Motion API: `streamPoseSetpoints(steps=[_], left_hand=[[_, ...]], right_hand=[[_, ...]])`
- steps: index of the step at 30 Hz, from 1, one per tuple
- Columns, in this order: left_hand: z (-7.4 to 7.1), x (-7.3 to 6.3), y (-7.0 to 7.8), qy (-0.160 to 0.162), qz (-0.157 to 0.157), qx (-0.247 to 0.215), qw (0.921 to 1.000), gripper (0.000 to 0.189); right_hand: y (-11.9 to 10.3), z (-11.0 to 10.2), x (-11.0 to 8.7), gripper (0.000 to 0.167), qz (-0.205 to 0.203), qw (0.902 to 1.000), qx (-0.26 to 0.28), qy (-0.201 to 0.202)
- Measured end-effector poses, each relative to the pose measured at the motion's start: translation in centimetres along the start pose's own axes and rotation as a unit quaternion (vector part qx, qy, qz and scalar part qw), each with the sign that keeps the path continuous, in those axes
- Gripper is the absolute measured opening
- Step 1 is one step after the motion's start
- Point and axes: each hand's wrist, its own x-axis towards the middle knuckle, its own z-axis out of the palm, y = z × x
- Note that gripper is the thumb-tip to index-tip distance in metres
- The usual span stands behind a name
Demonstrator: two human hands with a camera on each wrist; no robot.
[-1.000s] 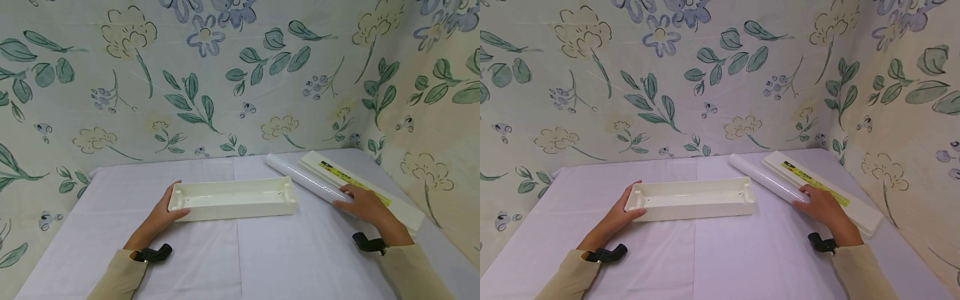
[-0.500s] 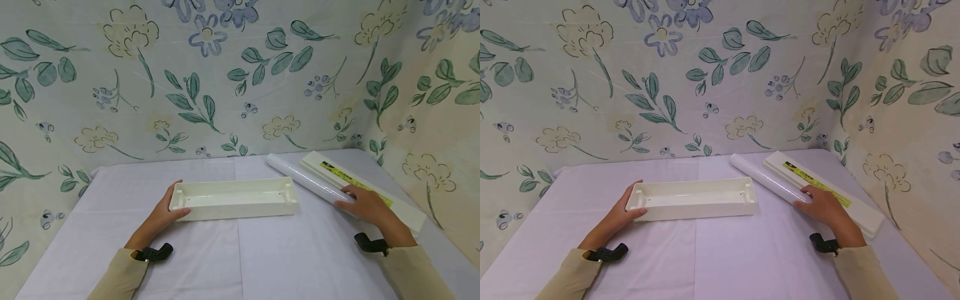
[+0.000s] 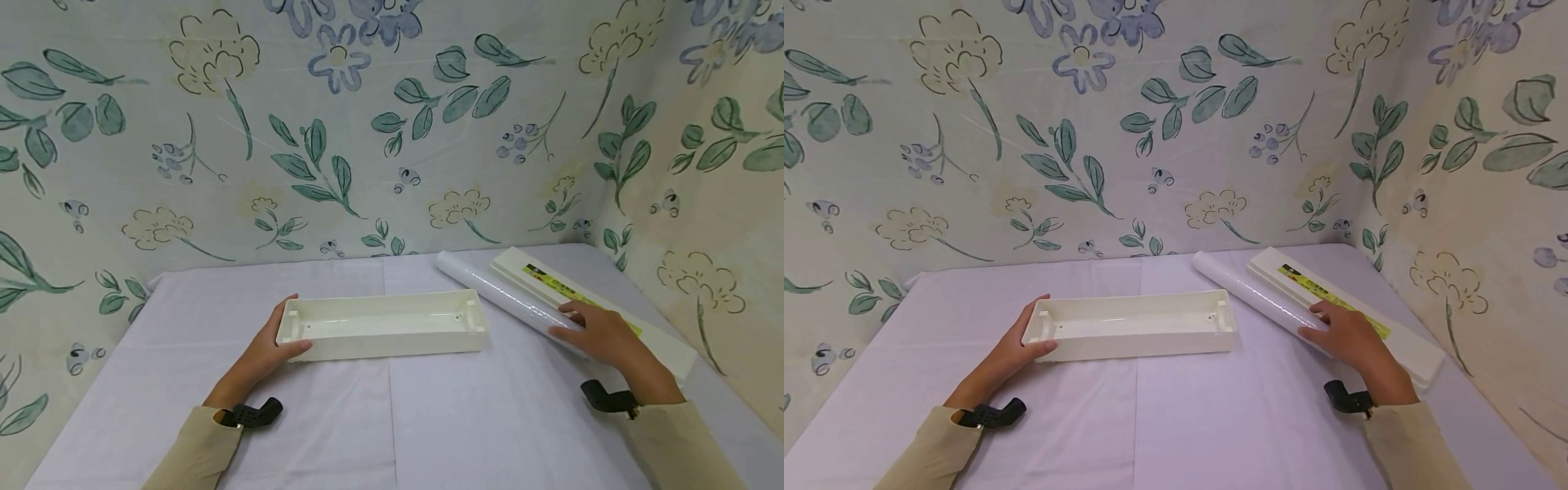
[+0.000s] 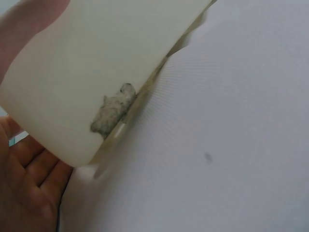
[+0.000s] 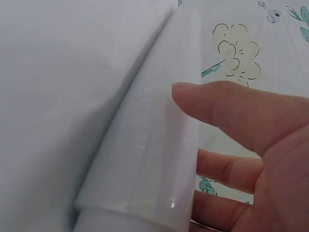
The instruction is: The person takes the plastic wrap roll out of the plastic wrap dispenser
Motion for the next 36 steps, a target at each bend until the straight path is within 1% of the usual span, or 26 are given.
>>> streamPoseSetpoints(steps=[7,13,21,36], left_hand=[[-0.03,-0.13,-0.01,-0.003,-0.003,-0.009,0.9999,0.095],[-0.01,-0.17,-0.10,-0.007,0.001,-0.013,0.9999,0.096],[-0.03,-0.08,-0.22,-0.003,-0.002,-0.012,0.9999,0.095],[-0.02,-0.09,-0.44,-0.002,0.011,-0.013,0.9998,0.096]], right_hand=[[-0.07,-0.02,-0.04,0.068,0.006,1.0000,0.005,0.003],[0.02,-0.10,-0.14,0.068,0.002,1.0000,0.009,0.000],[-0.12,-0.35,-0.18,0.067,-0.005,0.9999,0.016,0.002],[-0.31,-0.47,-0.37,0.066,0.000,0.9997,0.024,0.000]])
